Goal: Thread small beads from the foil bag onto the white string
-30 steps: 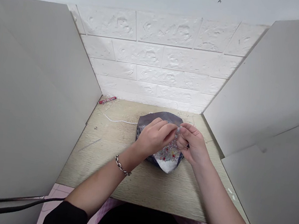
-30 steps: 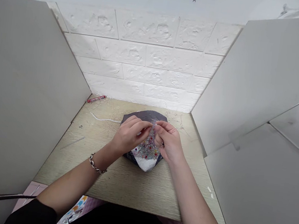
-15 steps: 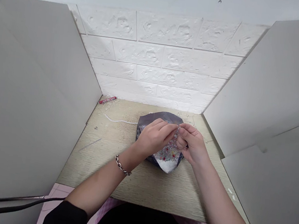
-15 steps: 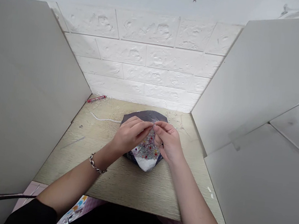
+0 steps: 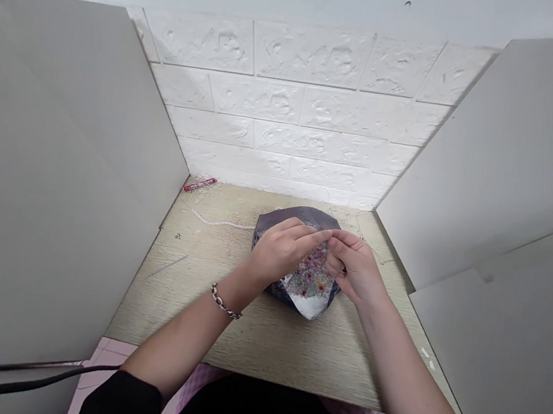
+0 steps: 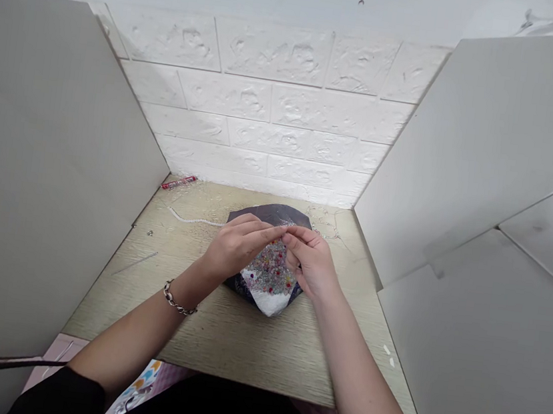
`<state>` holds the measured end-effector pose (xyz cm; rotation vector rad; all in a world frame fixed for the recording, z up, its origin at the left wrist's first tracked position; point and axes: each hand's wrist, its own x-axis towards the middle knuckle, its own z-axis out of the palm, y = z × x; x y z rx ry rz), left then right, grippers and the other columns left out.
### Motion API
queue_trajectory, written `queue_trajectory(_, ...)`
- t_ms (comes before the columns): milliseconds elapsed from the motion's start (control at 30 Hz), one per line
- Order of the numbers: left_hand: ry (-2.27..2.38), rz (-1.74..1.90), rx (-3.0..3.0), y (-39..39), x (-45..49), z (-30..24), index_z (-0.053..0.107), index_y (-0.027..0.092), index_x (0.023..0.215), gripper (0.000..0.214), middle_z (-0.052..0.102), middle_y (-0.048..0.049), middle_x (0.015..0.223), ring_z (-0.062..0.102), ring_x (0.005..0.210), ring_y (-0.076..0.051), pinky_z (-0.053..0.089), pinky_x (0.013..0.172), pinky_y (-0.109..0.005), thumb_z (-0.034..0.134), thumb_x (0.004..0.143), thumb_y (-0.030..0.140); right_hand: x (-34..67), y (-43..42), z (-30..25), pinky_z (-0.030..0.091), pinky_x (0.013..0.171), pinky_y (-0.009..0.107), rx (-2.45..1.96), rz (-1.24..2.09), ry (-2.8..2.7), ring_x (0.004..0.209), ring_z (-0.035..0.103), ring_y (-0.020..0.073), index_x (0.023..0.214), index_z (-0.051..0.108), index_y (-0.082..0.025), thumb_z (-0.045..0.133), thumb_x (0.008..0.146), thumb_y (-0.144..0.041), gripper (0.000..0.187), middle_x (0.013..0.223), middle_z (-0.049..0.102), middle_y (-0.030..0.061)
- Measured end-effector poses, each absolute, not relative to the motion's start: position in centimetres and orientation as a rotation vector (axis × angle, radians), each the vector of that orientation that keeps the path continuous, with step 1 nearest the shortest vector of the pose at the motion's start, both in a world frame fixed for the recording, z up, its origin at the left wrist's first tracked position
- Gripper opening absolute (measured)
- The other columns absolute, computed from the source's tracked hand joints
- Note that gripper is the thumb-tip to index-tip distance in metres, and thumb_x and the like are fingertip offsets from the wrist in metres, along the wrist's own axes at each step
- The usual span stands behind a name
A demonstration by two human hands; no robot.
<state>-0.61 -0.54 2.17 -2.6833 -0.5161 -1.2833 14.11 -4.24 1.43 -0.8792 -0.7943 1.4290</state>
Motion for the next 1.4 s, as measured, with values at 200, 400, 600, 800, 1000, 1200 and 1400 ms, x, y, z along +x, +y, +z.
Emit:
queue_trajectory(200,-0.556,-1.273,-2.723,-0.5,-0.5,2.2,0.054,0.020,0.102,0.026,0.061,-0.0022,0.082,0.050,0.071,-0.010,0.042,0.066,-0.023,0.042,0.080,0.014,14.3,-4.3,1.4,0.013,0.033,0.017,-0.887,1.421,-0.799,0.031,0.021,0.0019,0.069,0.055,-0.015,0.068,0.057,-0.024,0.020,0.034,0.031,-0.0093)
queue_trajectory(400,-0.643,-1.646,-2.663,-0.3,0.3,2.2,0.061,0.017,0.085,0.013,0.064,-0.0004,0.072,0.053,0.063,-0.007,0.044,0.061,-0.018,0.050,0.076,0.019,14.3,-4.5,1.7,0.011,0.033,0.017,-0.854,1.441,-0.809,0.031,0.019,0.0023,0.073,0.055,-0.016,0.067,0.059,-0.027,0.022,0.034,0.030,-0.0096)
queue_trajectory(600,-0.715,-1.672,-2.714,-0.4,0.4,2.4,0.063,0.017,0.083,0.013,0.065,-0.0004,0.072,0.055,0.063,-0.007,0.045,0.060,-0.017,0.051,0.076,0.020,14.1,-4.5,1.9,0.014,0.034,0.018,-0.880,1.375,-0.864,0.031,0.021,0.0026,0.074,0.053,-0.015,0.063,0.063,-0.027,0.019,0.035,0.029,-0.0097)
queue_trajectory(800,-0.793,-1.612,-2.785,-0.4,0.5,2.2,0.064,0.019,0.084,0.016,0.065,-0.0005,0.072,0.054,0.063,-0.008,0.044,0.062,-0.019,0.050,0.076,0.023,14.2,-4.2,1.4,0.018,0.034,0.019,-1.026,1.210,-1.002,0.033,0.024,0.0038,0.074,0.051,-0.016,0.057,0.066,-0.031,0.018,0.038,0.033,-0.0085)
queue_trajectory(1000,-1.296,-1.626,-3.103,-0.8,0.8,2.3,0.062,0.019,0.094,0.026,0.065,-0.0035,0.082,0.056,0.067,-0.011,0.044,0.064,-0.022,0.047,0.076,0.032,14.0,-4.6,1.2,0.023,0.038,0.018,-1.260,0.813,-1.292,0.041,0.028,0.0050,0.074,0.053,-0.015,0.049,0.071,-0.031,0.017,0.046,0.033,-0.0060)
queue_trajectory(1200,-1.536,-1.723,-3.379,-0.3,0.9,2.1,0.062,0.015,0.095,0.035,0.064,-0.0047,0.080,0.054,0.071,-0.013,0.042,0.065,-0.024,0.046,0.075,0.038,13.7,-5.0,1.2,0.028,0.043,0.019,-1.406,0.268,-1.579,0.041,0.031,0.0063,0.076,0.057,-0.016,0.044,0.073,-0.027,0.016,0.045,0.032,-0.0057)
queue_trajectory(1400,-1.718,-1.696,-3.523,-0.2,0.9,2.5,0.064,0.013,0.084,0.027,0.059,-0.0020,0.066,0.043,0.052,-0.006,0.032,0.047,-0.018,0.050,0.072,0.032,13.9,-5.0,1.2,0.030,0.042,0.018,-1.430,0.174,-1.570,0.040,0.033,0.0063,0.073,0.055,-0.017,0.045,0.073,-0.027,0.014,0.044,0.031,-0.0063)
